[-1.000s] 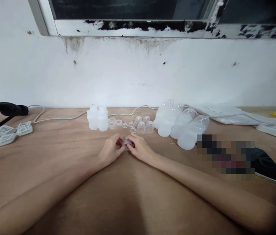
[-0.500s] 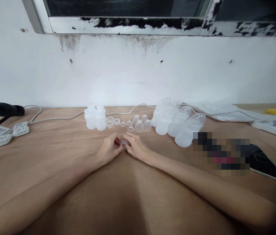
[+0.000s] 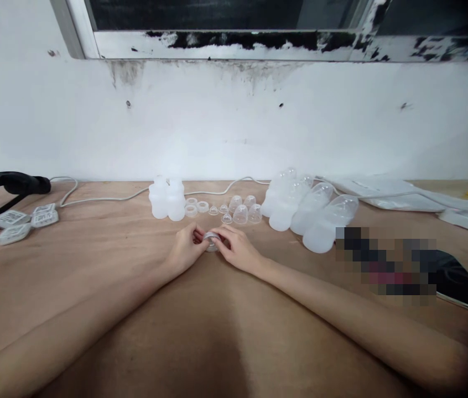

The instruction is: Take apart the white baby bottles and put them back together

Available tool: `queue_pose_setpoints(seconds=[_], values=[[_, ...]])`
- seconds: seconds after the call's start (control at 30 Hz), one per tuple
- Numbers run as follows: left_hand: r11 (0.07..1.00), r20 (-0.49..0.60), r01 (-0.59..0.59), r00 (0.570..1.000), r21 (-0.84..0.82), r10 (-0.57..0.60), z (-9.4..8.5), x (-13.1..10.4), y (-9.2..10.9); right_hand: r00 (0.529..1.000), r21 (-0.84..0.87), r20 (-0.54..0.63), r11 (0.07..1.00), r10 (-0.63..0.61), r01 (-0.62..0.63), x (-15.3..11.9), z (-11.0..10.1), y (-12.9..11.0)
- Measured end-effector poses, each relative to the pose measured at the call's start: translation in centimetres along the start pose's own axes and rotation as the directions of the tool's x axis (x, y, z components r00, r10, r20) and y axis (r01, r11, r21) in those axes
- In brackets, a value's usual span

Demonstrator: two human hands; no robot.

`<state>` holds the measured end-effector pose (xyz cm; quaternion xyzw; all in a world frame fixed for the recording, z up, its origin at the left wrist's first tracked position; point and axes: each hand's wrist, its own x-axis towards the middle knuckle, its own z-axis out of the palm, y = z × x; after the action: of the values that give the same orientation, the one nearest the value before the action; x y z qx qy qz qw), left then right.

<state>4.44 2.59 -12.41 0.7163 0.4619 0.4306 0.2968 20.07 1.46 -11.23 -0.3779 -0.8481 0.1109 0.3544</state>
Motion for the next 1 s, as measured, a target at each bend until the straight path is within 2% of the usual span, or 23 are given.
queue_pose_setpoints(seconds=[0.27,0.4,0.6,0.77,1.0], values=[[0.994,0.128,-0.079,0.988,-0.075,0.088,0.0,-0.2,-0.2,0.996,0.003,-0.054,0.998,0.066,-0.066,0.2,0.1,0.5],[0.995,0.126,-0.043,0.991,-0.094,0.055,0.1,0.0,-0.6,0.994,-0.004,-0.038,0.995,0.099,-0.099,0.3,0.1,0.3],[0.994,0.074,-0.01,0.997,-0.113,0.018,0.1,0.4,-1.3,0.994,0.001,0.08,0.997,0.077,-0.078,0.3,-0.5,-0.8],[0.998,0.075,-0.067,0.995,-0.008,0.067,-0.1,0.2,-0.9,0.982,0.076,0.059,0.98,0.181,-0.185,0.2,-0.3,-0.7],[0.981,0.101,-0.154,0.985,0.116,0.142,-0.4,0.4,-0.2,0.989,0.037,0.048,0.989,0.139,-0.141,0.2,0.1,-0.2]])
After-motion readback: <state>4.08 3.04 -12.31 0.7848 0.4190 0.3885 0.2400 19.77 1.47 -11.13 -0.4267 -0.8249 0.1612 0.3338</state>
